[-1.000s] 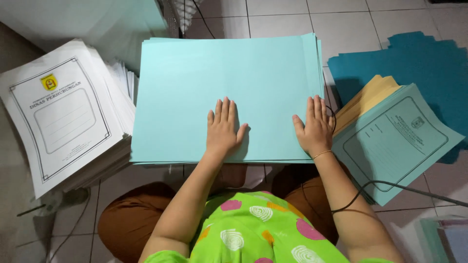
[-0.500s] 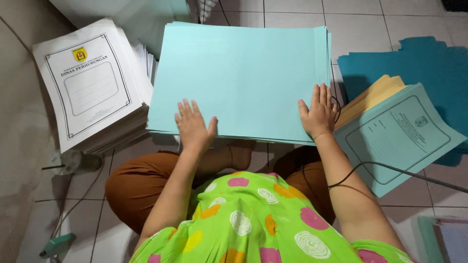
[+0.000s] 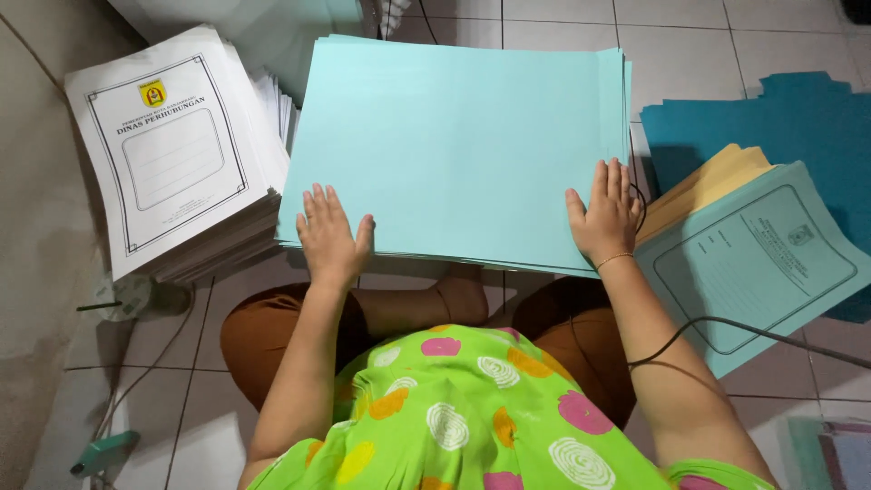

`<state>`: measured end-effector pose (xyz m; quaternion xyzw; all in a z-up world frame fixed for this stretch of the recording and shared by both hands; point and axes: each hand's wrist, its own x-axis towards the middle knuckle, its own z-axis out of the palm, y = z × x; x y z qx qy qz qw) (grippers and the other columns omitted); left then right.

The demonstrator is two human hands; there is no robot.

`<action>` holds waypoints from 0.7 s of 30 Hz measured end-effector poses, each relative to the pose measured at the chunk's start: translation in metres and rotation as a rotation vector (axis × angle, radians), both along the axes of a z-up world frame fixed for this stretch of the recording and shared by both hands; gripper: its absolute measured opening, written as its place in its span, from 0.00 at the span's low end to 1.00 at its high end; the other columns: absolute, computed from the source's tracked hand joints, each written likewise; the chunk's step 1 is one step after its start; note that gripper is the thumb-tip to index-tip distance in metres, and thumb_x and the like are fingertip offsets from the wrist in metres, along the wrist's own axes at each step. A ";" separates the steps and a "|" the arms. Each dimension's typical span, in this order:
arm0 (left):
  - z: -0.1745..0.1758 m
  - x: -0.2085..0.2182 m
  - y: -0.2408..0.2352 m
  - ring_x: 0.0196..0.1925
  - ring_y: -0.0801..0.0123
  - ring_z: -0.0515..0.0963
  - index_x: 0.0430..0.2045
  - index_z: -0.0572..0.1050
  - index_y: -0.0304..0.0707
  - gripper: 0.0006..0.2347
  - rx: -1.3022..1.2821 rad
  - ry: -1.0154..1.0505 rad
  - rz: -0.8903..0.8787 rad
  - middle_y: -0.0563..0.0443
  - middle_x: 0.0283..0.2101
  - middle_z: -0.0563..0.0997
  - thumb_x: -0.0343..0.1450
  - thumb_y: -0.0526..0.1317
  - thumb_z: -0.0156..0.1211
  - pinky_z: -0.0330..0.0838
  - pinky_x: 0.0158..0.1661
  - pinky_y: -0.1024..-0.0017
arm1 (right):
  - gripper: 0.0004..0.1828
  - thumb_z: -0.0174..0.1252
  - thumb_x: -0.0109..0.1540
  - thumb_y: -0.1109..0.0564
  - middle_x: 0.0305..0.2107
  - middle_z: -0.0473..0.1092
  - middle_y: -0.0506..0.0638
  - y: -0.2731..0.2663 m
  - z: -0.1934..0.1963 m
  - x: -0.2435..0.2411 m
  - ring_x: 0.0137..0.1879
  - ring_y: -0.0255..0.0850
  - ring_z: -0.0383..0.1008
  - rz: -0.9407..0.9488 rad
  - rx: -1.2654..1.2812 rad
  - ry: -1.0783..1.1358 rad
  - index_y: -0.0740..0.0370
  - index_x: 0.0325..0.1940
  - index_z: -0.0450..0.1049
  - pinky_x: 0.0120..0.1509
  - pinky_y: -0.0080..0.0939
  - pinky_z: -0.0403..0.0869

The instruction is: The person is sorting and assembling document folders by flipping through a stack of light blue folders and placing green folders on or within them.

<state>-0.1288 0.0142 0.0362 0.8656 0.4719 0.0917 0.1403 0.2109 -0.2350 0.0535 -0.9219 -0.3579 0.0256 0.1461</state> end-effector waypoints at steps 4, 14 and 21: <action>-0.005 -0.002 -0.005 0.80 0.42 0.39 0.73 0.48 0.25 0.37 0.046 0.004 0.024 0.27 0.77 0.45 0.77 0.61 0.36 0.32 0.72 0.44 | 0.41 0.34 0.71 0.32 0.77 0.43 0.61 -0.001 -0.001 -0.001 0.82 0.54 0.38 -0.003 0.012 -0.002 0.61 0.80 0.49 0.75 0.70 0.48; 0.012 0.123 -0.001 0.80 0.51 0.44 0.76 0.44 0.45 0.32 0.161 0.125 -1.056 0.43 0.79 0.47 0.78 0.61 0.26 0.40 0.71 0.50 | 0.42 0.35 0.70 0.33 0.77 0.44 0.61 0.005 0.002 0.001 0.82 0.54 0.39 -0.022 -0.048 0.001 0.61 0.80 0.48 0.75 0.70 0.48; -0.036 0.281 0.136 0.80 0.57 0.46 0.76 0.48 0.48 0.33 0.270 0.154 -0.708 0.47 0.79 0.49 0.78 0.65 0.23 0.42 0.73 0.49 | 0.41 0.37 0.69 0.34 0.76 0.47 0.61 0.008 0.007 -0.003 0.81 0.54 0.42 -0.035 -0.051 -0.037 0.61 0.79 0.50 0.75 0.66 0.49</action>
